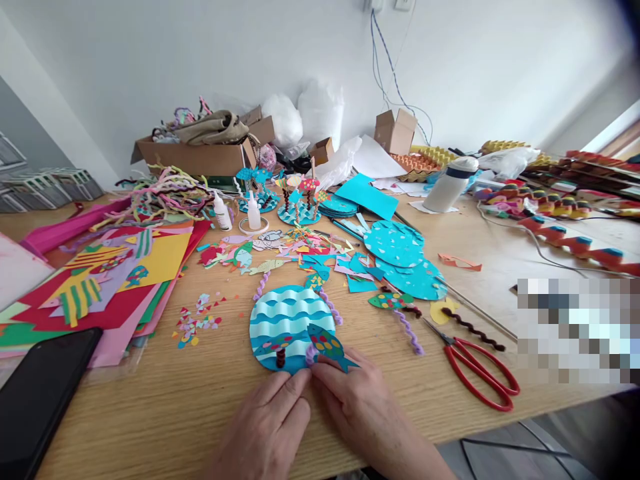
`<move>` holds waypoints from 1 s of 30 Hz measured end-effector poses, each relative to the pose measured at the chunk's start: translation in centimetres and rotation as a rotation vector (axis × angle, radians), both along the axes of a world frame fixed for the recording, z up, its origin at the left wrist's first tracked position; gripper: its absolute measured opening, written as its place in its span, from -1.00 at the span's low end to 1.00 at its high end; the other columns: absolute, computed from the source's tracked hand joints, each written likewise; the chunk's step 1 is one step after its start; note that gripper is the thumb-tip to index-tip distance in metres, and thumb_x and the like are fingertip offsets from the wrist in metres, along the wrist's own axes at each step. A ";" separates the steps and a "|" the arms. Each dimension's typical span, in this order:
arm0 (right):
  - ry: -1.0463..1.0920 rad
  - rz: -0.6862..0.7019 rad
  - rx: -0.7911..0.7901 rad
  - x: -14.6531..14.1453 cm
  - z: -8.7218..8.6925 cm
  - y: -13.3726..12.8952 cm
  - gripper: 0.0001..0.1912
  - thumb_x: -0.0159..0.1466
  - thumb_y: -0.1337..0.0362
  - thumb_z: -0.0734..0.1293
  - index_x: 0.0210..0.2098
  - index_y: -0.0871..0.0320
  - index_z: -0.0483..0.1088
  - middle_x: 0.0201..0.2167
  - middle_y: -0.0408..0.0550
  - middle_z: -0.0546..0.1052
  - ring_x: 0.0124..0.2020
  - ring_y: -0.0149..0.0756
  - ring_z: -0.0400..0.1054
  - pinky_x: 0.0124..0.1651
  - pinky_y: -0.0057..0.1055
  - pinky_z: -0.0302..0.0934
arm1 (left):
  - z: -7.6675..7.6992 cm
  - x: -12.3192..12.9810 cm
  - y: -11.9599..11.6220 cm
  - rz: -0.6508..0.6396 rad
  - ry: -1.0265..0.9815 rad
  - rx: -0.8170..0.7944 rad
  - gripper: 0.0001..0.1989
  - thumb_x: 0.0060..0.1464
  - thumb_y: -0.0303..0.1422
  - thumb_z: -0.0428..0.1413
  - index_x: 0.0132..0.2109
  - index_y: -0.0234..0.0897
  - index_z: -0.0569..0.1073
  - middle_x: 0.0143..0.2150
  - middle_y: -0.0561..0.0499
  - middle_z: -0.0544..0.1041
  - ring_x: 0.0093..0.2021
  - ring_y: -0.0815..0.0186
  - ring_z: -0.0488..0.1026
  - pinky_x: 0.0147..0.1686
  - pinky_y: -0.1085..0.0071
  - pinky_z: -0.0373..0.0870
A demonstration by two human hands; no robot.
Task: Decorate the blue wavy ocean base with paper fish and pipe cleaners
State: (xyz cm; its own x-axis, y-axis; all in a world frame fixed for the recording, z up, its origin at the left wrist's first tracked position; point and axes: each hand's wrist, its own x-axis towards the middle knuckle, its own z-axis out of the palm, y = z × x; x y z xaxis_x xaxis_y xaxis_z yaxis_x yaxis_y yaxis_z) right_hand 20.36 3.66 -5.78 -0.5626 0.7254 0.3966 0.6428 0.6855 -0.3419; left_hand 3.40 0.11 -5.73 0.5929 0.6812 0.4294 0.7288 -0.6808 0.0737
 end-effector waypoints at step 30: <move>0.092 -0.112 -0.198 0.6 -0.1 0.5 -0.80 0.22 0.43 0.16 -0.43 0.13 0.38 -0.45 -0.11 0.46 -0.38 -0.38 0.37 -0.34 -0.54 0.19 | -0.8 -0.3 0.2 0.026 0.142 -0.057 -0.73 0.16 -0.50 -0.17 -0.16 -0.29 0.40 0.07 -0.02 0.39 0.01 0.24 0.28 -0.10 0.35 0.35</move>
State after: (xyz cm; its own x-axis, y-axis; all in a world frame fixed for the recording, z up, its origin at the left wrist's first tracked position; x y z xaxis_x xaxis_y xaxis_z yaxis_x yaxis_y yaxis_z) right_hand 20.93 4.16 -5.89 -0.4423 0.8499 0.2864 0.6708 0.5254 -0.5234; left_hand 3.12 0.27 -6.56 0.6269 0.7180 0.3026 0.7518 -0.6594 0.0071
